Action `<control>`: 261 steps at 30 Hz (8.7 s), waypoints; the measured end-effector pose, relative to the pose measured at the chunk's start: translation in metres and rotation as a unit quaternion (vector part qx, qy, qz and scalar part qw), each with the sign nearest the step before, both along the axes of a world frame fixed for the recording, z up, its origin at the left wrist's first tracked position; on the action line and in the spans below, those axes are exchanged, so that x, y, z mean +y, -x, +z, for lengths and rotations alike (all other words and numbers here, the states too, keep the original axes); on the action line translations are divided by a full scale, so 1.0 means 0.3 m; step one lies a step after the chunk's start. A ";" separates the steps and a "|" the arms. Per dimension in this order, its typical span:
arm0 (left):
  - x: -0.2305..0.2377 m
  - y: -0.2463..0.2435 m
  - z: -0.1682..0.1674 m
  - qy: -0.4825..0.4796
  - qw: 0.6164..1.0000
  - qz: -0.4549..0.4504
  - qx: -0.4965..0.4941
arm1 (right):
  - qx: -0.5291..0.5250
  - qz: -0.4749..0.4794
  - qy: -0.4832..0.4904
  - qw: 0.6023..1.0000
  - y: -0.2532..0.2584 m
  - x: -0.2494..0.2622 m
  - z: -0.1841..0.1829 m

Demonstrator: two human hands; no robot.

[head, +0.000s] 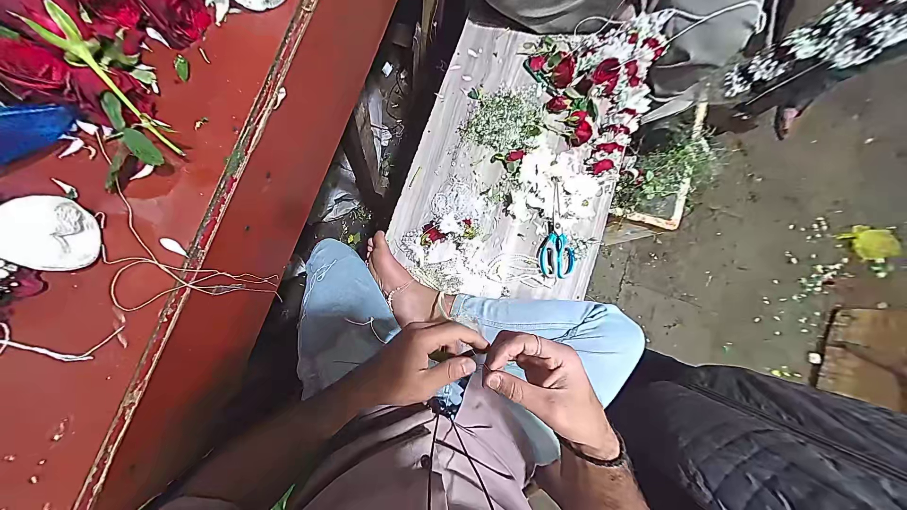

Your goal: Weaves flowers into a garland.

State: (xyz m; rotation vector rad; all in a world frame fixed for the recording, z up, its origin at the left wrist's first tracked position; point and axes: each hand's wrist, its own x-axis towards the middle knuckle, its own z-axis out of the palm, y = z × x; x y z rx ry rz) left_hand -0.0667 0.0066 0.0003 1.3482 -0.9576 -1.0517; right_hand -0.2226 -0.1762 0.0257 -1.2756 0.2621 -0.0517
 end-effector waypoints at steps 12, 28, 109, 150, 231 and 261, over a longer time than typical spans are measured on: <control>0.140 -0.043 -0.025 -0.035 0.995 0.047 -0.081 | 0.153 0.079 0.121 0.978 0.100 -0.047 0.025; 0.265 -0.170 -0.191 -0.138 0.905 0.192 0.353 | -0.254 -0.108 -0.126 0.953 0.057 -0.155 0.122; -0.070 -0.197 -0.089 0.087 0.933 0.198 0.289 | 0.072 0.128 -0.160 0.976 0.102 -0.068 -0.199; 0.101 -0.118 0.006 0.111 0.981 -0.130 0.088 | 0.525 -0.015 0.525 0.669 -0.140 -0.431 -0.552; -0.256 -0.328 -0.107 -0.159 0.965 0.207 -0.010 | 0.063 -0.137 -0.166 0.974 -0.086 0.065 -0.339; -0.221 -0.209 -0.104 -0.086 0.892 0.099 0.433 | -0.010 -0.178 0.328 0.928 -0.254 -0.008 -0.223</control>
